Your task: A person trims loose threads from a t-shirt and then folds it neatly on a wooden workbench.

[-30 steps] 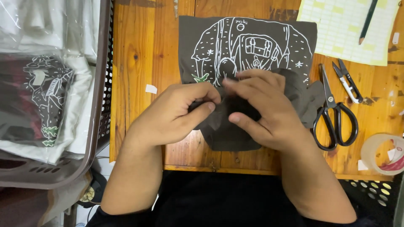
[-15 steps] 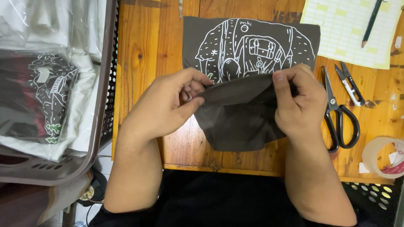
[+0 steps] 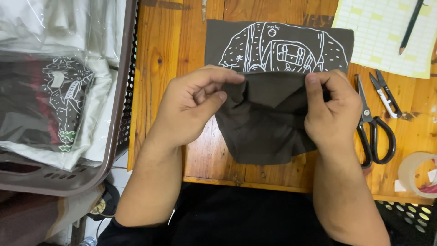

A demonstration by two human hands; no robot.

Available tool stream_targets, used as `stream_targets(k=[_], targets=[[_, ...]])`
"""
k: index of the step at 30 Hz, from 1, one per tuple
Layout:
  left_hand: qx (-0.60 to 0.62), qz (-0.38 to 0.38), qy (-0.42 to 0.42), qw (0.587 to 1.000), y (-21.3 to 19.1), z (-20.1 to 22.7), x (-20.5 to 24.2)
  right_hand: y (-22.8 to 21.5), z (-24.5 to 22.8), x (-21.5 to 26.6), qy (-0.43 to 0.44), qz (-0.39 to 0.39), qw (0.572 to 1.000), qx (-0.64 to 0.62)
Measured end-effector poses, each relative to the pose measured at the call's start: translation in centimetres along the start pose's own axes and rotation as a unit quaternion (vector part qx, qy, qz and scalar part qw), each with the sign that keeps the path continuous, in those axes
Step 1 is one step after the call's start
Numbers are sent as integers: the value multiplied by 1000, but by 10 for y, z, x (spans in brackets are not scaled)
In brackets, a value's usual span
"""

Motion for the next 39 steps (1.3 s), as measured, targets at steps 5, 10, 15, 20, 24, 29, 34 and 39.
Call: stream_targets(k=[5, 10, 15, 20, 24, 29, 34, 39], targets=[[84, -21, -24, 996, 1, -2, 2, 5, 3, -3, 32, -6, 999, 14], [58, -34, -15, 998, 2, -1, 5, 3, -15, 1, -64, 51, 996, 25], [1, -35, -27, 999, 5, 1, 8, 1, -39, 10, -204, 84, 975, -17], [82, -53, -9, 995, 16, 5, 7, 10, -38, 12, -250, 16, 966, -63], [115, -54, -29, 991, 20, 8, 8, 13, -37, 15, -286, -27, 955, -74], [106, -57, -32, 992, 23, 5, 6, 15, -39, 16, -303, -35, 950, -71], [107, -64, -46, 991, 25, 4, 6, 12, -39, 15, -322, -59, 942, -78], [89, -70, -45, 993, 27, 3, 5, 13, -42, 15, -341, -76, 935, -55]])
Point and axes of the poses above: each hand's wrist, its own x-axis away from the middle knuckle, its own y-axis out of the palm, z = x × y, the point moved 4 cm from there along -x, towards the middle knuckle, and after that the axes turned 4 degrees about -x, right-handed, at the moved point
